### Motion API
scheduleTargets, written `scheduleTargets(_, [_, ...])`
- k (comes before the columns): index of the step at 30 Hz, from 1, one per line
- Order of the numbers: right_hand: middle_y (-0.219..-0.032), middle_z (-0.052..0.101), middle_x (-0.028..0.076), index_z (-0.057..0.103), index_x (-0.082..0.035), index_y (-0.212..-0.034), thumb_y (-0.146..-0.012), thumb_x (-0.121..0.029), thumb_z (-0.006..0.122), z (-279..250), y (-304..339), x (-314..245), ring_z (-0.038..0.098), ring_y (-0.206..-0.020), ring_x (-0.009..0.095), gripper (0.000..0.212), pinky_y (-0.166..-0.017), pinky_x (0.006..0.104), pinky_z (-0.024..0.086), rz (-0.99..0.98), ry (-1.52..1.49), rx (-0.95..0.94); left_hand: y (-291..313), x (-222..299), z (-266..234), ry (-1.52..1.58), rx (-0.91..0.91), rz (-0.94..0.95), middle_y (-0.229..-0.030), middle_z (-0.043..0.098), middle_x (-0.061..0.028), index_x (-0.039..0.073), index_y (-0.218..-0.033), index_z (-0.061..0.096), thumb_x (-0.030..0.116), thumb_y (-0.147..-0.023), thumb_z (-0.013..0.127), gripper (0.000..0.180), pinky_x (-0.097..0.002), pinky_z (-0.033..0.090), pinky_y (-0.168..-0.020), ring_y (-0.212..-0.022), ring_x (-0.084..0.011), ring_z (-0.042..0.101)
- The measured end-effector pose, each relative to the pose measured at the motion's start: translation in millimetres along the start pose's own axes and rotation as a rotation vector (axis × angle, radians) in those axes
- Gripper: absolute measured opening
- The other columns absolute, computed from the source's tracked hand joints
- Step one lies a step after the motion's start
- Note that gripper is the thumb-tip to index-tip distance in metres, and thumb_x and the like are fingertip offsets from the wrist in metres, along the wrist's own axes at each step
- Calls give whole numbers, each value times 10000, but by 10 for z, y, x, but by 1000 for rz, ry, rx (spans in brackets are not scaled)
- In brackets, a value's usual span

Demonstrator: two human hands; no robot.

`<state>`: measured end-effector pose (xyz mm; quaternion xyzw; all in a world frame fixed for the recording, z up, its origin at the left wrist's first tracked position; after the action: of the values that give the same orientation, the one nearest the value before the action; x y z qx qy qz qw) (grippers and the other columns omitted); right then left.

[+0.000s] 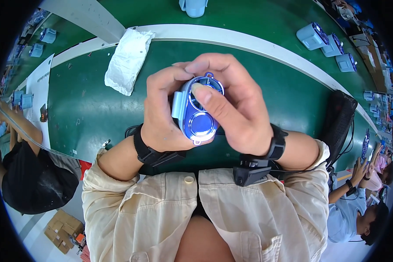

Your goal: Assembling small blue electronic components on an industrial production line.

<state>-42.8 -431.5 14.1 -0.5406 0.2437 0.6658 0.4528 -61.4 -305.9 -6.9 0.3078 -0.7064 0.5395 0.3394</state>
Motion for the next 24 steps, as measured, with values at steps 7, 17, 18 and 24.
scheduleTargets(7, [-1210,576,105,535,-11,-1188,-982,-122,536,-23,-66,81,561,-1065,138,234,-928,280,444,78,-213,-45,-24,-34,23,-80,-29,55,-1169,498,-184,68,-1320,184,89,-650,838,937,-339,483,-830,-1003,-222,574])
scheduleTargets(17, [-1289,563,142,577,-16,-1204,-959,-87,563,-27,-39,35,568,-1113,167,255,-965,308,447,88,-207,-134,-29,97,34,-79,20,122,-1197,507,-238,53,-1334,203,42,-655,852,939,-374,509,-859,-1003,-283,631])
scheduleTargets(18, [-1272,576,142,583,-14,-1194,-953,-78,571,-28,-34,30,573,-1108,169,249,-963,313,452,81,-185,-136,-38,110,40,-91,23,128,-1195,509,-238,55,-1336,204,41,-654,852,941,-374,511,-853,-1003,-282,631])
scheduleTargets(24, [-1191,626,132,609,-6,-1152,-931,-54,599,-81,-74,-10,592,-1082,171,226,-956,321,464,238,-217,-228,-35,106,26,-115,-6,105,-1184,513,-240,54,-1334,210,30,-657,842,926,-369,512,-836,-991,-276,627])
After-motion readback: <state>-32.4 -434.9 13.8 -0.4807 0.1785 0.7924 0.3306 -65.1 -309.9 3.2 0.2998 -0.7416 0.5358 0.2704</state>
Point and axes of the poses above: each hand's wrist, its own y-axis away from the middle knuckle, its own z-axis out of the palm, x = y × z, the point moved 5 cm from there along -y, towards the middle knuckle
